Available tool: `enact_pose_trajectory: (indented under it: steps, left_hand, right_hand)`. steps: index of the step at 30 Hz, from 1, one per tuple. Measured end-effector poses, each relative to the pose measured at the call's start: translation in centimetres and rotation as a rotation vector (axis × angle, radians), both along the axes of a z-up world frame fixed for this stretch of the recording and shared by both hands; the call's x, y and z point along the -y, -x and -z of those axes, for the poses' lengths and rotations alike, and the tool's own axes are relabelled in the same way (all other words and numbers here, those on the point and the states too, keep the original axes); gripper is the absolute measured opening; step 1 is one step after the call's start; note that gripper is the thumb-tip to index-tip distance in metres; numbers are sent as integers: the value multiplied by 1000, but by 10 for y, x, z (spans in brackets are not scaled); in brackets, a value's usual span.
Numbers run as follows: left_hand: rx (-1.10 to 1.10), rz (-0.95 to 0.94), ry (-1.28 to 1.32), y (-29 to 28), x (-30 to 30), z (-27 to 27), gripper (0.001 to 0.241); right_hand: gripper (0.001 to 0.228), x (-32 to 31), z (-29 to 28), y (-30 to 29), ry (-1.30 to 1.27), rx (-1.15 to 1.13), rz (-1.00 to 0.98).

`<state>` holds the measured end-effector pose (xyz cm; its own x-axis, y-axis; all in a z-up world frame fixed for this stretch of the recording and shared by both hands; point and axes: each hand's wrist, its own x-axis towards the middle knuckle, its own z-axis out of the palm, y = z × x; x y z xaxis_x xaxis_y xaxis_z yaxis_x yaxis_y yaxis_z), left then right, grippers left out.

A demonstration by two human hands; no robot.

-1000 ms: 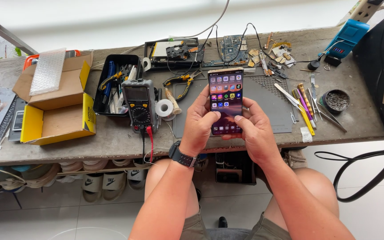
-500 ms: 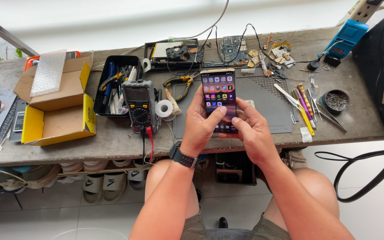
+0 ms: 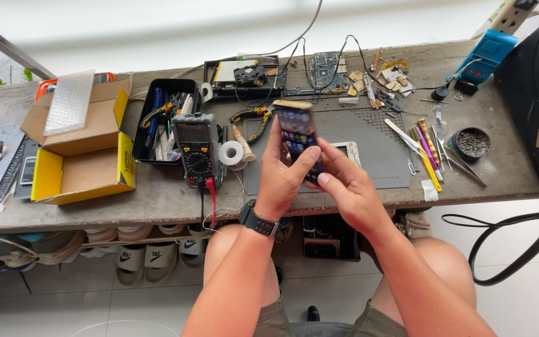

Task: Disassembling a mobile phone by removing internal screws and components using a precision screwdriver and tweezers on a workbench.

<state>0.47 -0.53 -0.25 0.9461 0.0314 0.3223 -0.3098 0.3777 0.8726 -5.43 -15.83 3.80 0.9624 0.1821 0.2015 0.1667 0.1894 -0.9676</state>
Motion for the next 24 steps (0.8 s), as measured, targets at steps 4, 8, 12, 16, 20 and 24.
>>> enact_pose_trajectory:
  steps: [4, 8, 12, 16, 20, 24]
  left_hand:
    - [-3, -38, 71, 6, -6, -6, 95]
    - [19, -134, 68, 14, -19, -21, 90]
    - [-52, -124, 341, 33, -45, -74, 68]
    - [-96, -182, 528, 32, -149, -79, 40]
    - [-177, -492, 39, 34, -258, -112, 37]
    - [-116, -814, -695, -2, -377, -80, 41]
  right_hand:
    - [63, -3, -15, 5, 48, 66, -136]
    - [61, -3, -11, 3, 87, 111, -191]
    - [46, -20, -50, 23, -2, 121, -200]
    - [49, -6, -26, 13, -119, 109, -164]
    - [46, 19, -7, -1, -213, 63, -47]
    - [42, 40, 1, -10, -278, 14, 55]
